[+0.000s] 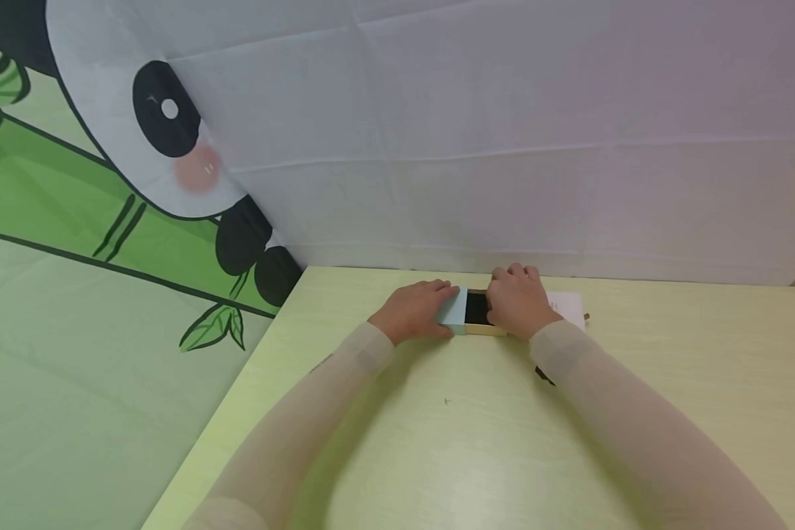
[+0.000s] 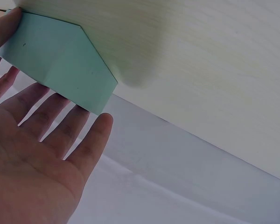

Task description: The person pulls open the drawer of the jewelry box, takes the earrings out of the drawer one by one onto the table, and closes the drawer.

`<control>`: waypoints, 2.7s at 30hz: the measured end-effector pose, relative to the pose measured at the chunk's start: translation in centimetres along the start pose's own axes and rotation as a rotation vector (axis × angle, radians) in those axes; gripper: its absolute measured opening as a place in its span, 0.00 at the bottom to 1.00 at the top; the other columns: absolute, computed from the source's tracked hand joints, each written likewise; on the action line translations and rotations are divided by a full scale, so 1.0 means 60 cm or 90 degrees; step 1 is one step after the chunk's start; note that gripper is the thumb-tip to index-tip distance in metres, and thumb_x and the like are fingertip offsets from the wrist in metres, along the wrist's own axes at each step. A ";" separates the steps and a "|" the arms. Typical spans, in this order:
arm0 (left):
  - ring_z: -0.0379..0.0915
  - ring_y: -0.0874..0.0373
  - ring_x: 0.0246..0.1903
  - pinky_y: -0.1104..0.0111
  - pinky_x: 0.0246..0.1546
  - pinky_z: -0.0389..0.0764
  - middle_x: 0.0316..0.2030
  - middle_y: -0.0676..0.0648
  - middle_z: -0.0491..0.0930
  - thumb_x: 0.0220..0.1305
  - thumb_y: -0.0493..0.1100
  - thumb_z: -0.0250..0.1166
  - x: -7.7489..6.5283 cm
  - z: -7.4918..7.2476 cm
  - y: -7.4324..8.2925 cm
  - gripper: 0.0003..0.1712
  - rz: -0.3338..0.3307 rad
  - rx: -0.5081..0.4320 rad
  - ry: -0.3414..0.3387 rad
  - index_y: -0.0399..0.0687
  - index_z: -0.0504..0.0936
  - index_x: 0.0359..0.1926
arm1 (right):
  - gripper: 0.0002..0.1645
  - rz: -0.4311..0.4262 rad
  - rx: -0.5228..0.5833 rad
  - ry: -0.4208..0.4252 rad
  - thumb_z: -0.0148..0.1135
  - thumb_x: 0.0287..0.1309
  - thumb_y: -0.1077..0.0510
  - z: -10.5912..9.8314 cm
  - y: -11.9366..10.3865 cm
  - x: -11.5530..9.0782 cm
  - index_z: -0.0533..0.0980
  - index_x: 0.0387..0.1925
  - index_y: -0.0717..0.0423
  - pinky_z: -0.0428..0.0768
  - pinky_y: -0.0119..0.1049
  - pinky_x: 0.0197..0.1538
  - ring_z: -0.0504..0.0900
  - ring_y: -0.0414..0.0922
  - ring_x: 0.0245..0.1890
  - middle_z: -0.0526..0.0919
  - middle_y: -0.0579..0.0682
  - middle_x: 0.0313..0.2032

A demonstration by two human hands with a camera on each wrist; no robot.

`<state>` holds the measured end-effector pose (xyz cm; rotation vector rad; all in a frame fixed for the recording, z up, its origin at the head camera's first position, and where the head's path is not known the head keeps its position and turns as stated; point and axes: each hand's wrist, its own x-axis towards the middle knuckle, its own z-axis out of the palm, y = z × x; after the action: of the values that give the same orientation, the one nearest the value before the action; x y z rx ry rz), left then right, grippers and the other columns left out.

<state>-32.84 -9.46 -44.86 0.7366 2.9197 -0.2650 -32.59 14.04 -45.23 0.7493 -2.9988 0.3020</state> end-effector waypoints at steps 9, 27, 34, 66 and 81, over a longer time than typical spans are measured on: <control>0.81 0.52 0.80 0.58 0.73 0.89 0.87 0.52 0.76 0.78 0.69 0.78 0.000 0.000 -0.001 0.52 -0.001 -0.004 0.003 0.60 0.69 0.92 | 0.14 -0.007 -0.007 0.001 0.84 0.69 0.56 -0.001 0.000 0.007 0.90 0.26 0.49 0.70 0.74 0.80 0.80 0.66 0.67 0.90 0.58 0.60; 0.82 0.52 0.79 0.57 0.71 0.90 0.87 0.51 0.76 0.77 0.70 0.78 0.000 -0.002 -0.001 0.53 0.004 0.000 -0.002 0.60 0.69 0.92 | 0.16 -0.043 -0.021 0.033 0.81 0.68 0.58 0.007 0.006 0.004 0.87 0.23 0.49 0.72 0.74 0.79 0.81 0.66 0.66 0.91 0.58 0.58; 0.80 0.51 0.80 0.57 0.73 0.89 0.88 0.51 0.75 0.78 0.69 0.77 -0.002 -0.006 0.001 0.53 0.003 -0.002 -0.008 0.59 0.68 0.93 | 0.14 -0.037 -0.022 0.038 0.80 0.69 0.58 0.001 0.004 0.002 0.89 0.24 0.49 0.72 0.73 0.79 0.81 0.66 0.67 0.91 0.58 0.59; 0.82 0.51 0.78 0.56 0.71 0.90 0.86 0.51 0.76 0.78 0.70 0.77 0.005 -0.008 0.000 0.52 0.006 -0.007 0.002 0.59 0.69 0.91 | 0.10 -0.154 -0.068 0.156 0.80 0.65 0.61 -0.043 -0.043 -0.055 0.94 0.27 0.48 0.80 0.69 0.74 0.86 0.63 0.67 0.94 0.54 0.56; 0.80 0.51 0.80 0.56 0.71 0.90 0.88 0.51 0.74 0.80 0.69 0.76 0.008 -0.007 0.001 0.51 0.001 -0.009 -0.005 0.60 0.68 0.92 | 0.10 -0.221 -0.081 0.212 0.87 0.58 0.61 -0.033 -0.059 -0.101 0.92 0.26 0.44 0.84 0.65 0.68 0.88 0.59 0.64 0.95 0.49 0.50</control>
<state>-33.28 -9.10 -44.54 0.7344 2.9106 -0.2472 -25.57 14.17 -43.16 1.0637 -2.4984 0.1940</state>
